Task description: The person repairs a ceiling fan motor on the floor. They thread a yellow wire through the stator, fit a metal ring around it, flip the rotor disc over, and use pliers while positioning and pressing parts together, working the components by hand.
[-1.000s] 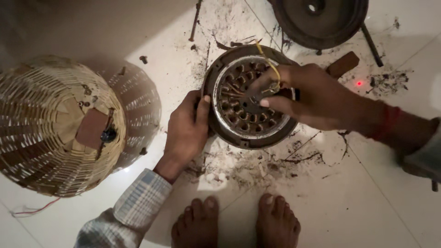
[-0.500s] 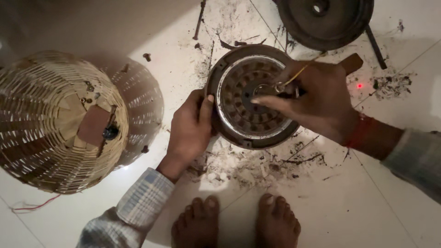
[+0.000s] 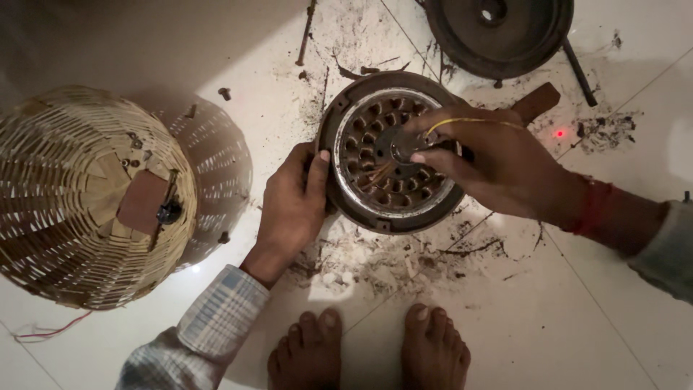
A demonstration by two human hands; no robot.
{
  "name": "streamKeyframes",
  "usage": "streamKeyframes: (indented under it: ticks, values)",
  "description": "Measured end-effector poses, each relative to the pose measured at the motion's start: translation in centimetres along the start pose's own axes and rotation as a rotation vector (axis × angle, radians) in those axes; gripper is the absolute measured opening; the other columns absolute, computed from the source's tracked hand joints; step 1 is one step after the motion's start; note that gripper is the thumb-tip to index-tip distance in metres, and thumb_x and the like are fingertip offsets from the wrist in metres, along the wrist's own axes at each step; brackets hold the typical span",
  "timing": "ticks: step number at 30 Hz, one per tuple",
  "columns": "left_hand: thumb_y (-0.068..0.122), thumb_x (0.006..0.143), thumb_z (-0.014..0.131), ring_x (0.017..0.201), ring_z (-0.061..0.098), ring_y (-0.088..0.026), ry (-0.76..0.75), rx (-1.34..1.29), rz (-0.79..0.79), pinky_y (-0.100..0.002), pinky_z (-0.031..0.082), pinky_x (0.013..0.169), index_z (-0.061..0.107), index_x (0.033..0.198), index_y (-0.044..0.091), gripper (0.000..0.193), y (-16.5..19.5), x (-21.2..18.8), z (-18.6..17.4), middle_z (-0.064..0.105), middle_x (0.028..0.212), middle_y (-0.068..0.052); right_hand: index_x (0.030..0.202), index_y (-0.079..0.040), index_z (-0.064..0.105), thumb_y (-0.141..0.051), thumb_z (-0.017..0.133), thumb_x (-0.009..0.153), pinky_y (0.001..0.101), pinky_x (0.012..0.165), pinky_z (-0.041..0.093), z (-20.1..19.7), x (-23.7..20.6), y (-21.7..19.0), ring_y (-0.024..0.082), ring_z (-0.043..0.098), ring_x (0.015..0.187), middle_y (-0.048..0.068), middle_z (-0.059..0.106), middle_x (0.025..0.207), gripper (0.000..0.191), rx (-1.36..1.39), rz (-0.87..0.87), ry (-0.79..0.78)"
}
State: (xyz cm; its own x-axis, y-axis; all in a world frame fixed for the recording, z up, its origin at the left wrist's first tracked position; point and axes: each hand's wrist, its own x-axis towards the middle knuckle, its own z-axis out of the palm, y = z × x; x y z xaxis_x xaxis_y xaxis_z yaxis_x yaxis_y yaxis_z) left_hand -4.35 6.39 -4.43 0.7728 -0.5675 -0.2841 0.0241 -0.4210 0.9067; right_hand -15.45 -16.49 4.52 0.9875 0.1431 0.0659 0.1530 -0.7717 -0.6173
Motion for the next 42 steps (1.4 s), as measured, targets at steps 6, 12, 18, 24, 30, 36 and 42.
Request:
streamKeyframes:
  ticks: [6, 12, 18, 24, 30, 36, 42]
  values:
    - [0.032, 0.105, 0.050, 0.074, 0.073, -0.034, 0.051, 0.086, 0.100, -0.045, 0.055, 0.070, 0.064, 0.120, 0.002, 0.037, 0.1, 0.5, -0.2, 0.073, 0.088, -0.021, 0.113, -0.001, 0.074, -0.016, 0.073, 0.095, 0.0315, 0.060, 0.055, 0.5, -0.4, -0.5, 0.017, 0.069, 0.066, 0.011, 0.076, 0.110, 0.023, -0.031, 0.209, 0.040]
    - [0.032, 0.104, 0.052, 0.081, 0.071, -0.041, 0.094, 0.151, 0.126, -0.048, 0.054, 0.071, 0.066, 0.118, 0.002, 0.035, -0.2, 1.1, 0.0, 0.072, 0.089, -0.024, 0.109, 0.001, 0.069, -0.021, 0.083, 0.091, 0.0276, 0.066, 0.055, 1.6, -0.6, -0.7, 0.011, 0.067, 0.079, 0.011, 0.071, 0.095, 0.032, -0.046, 0.156, 0.218]
    - [0.033, 0.106, 0.049, 0.074, 0.073, -0.032, 0.033, 0.067, 0.092, -0.044, 0.056, 0.070, 0.065, 0.117, 0.002, 0.037, 0.3, 0.2, -0.1, 0.074, 0.087, -0.019, 0.098, -0.002, 0.059, -0.024, 0.088, 0.093, 0.0296, 0.059, 0.045, 2.4, -0.5, -0.2, 0.012, 0.053, 0.067, 0.007, 0.057, 0.080, 0.037, 0.015, 0.265, 0.301]
    - [0.041, 0.102, 0.052, 0.064, 0.065, -0.019, -0.041, -0.047, -0.214, -0.041, 0.055, 0.063, 0.068, 0.114, 0.002, 0.044, 1.0, 0.0, -0.4, 0.072, 0.076, -0.017, 0.118, -0.003, 0.060, -0.019, 0.079, 0.091, 0.0292, 0.062, 0.050, 2.1, -0.8, 1.2, 0.014, 0.060, 0.075, 0.007, 0.063, 0.097, 0.036, -0.017, 0.146, 0.129]
    - [0.043, 0.097, 0.061, 0.079, 0.069, -0.012, -0.098, -0.150, -0.060, -0.032, 0.057, 0.075, 0.067, 0.120, -0.002, 0.051, 0.9, -0.5, -0.6, 0.078, 0.089, -0.011, 0.125, -0.002, 0.057, -0.015, 0.066, 0.100, 0.0334, 0.072, 0.051, 1.6, -1.2, 3.0, 0.021, 0.061, 0.085, 0.011, 0.059, 0.105, 0.030, -0.103, 0.146, 0.221]
    - [0.043, 0.096, 0.064, 0.077, 0.069, -0.016, -0.200, 0.020, -0.164, -0.034, 0.058, 0.074, 0.070, 0.118, -0.003, 0.052, 0.4, 0.5, -1.1, 0.077, 0.087, -0.013, 0.133, -0.003, 0.054, -0.034, 0.059, 0.101, 0.0329, 0.078, 0.053, 1.4, -1.5, 4.7, 0.016, 0.063, 0.092, 0.005, 0.066, 0.103, 0.045, 0.419, 0.798, 0.142]
    - [0.039, 0.097, 0.063, 0.085, 0.068, -0.014, -0.247, -0.284, -0.179, -0.031, 0.059, 0.079, 0.066, 0.125, -0.005, 0.052, 0.1, 0.5, -0.4, 0.078, 0.098, -0.010, 0.134, -0.003, 0.055, -0.038, 0.054, 0.099, 0.0284, 0.089, 0.057, 1.5, -1.9, 5.8, 0.012, 0.067, 0.106, 0.005, 0.069, 0.111, 0.049, 0.771, 0.963, 0.088]
